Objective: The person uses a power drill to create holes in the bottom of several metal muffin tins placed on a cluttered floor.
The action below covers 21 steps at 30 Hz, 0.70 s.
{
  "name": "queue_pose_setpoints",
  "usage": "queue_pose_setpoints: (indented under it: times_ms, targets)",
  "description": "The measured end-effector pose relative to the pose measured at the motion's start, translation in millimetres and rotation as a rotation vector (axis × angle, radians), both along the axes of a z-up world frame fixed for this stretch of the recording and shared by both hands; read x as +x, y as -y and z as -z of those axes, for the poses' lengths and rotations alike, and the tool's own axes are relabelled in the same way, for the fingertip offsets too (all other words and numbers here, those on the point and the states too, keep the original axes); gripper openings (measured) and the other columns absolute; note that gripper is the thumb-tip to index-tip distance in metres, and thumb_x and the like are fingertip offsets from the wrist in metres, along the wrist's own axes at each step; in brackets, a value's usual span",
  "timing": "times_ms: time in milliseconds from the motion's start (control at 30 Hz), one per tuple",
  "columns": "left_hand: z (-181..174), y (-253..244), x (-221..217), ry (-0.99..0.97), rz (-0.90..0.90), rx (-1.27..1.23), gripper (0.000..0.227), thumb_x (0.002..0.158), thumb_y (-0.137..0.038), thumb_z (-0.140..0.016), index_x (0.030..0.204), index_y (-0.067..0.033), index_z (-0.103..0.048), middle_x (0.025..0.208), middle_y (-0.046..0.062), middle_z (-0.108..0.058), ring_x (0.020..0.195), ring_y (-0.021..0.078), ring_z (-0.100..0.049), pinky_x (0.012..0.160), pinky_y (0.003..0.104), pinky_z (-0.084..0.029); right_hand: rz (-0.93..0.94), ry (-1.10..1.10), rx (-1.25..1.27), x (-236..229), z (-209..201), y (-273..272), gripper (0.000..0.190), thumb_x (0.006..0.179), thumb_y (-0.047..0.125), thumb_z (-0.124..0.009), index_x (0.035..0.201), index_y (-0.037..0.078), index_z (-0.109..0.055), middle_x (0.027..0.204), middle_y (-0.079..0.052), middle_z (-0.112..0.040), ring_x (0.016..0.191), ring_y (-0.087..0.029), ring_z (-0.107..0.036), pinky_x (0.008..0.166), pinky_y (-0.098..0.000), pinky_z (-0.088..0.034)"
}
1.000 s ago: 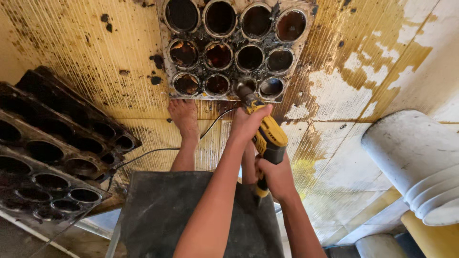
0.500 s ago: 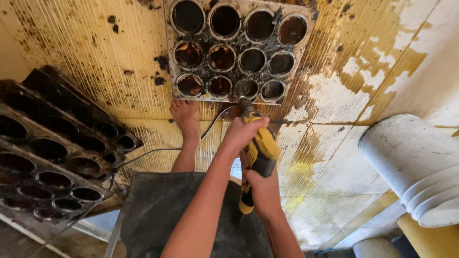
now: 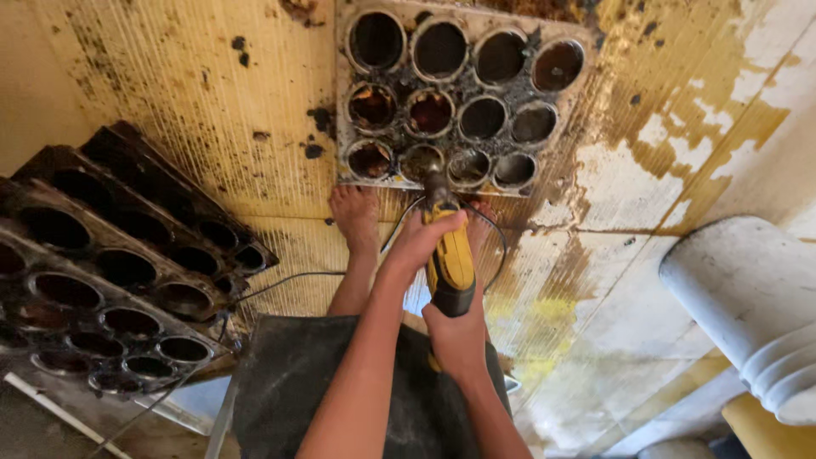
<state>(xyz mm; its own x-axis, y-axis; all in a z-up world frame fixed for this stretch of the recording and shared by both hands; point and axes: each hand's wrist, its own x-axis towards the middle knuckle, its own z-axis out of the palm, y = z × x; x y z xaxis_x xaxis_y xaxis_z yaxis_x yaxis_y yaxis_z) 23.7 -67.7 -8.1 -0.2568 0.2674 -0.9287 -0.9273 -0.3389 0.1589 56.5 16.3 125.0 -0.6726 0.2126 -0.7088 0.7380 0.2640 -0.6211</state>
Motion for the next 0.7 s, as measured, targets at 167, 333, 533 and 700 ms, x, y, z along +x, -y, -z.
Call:
queue_pose_setpoints:
  times_ms: [167,333,533,700]
  targets:
    - [-3,12,-12,0.072,0.08,-0.139,0.044,0.083,-0.042,-0.076,0.101,-0.0021,-0.074,0.093,0.007,-0.075,0.085,0.018,-0.07,0.076,0.035,-0.053,0.05,0.458,-0.1,-14,7,-9,0.053,0.075,0.007,-0.069,0.125,0.001,-0.051,0.085,-0.006,-0.063,0.067,-0.016,-0.062,0.059,-0.0334,-0.054]
    - [1,7,-19,0.085,0.145,-0.118,0.048,0.079,-0.046,-0.081,0.106,-0.0078,-0.071,0.1,0.002,-0.072,0.091,0.0174,-0.069,0.081,0.035,-0.052,0.15,0.436,0.041,-11,-2,10,0.054,0.071,0.008,-0.067,0.122,0.007,-0.049,0.083,-0.006,-0.061,0.06,-0.017,-0.06,0.053,-0.0338,-0.052]
    - [3,6,-13,-0.004,-0.077,-0.077,0.041,0.081,-0.037,-0.081,0.101,-0.0025,-0.073,0.094,0.006,-0.073,0.084,0.0186,-0.069,0.077,0.036,-0.053,0.128,0.41,-0.028,-8,2,5,0.049,0.073,0.006,-0.068,0.118,0.002,-0.05,0.082,-0.008,-0.062,0.062,-0.018,-0.062,0.054,-0.0342,-0.052]
    - [5,3,-14,0.085,-0.038,-0.021,0.037,0.082,-0.033,-0.08,0.1,-0.0018,-0.074,0.09,0.006,-0.075,0.081,0.0188,-0.072,0.074,0.036,-0.055,0.18,0.547,0.047,-6,5,4,0.052,0.072,0.007,-0.068,0.121,0.007,-0.049,0.078,-0.006,-0.061,0.058,-0.017,-0.061,0.053,-0.0343,-0.052]
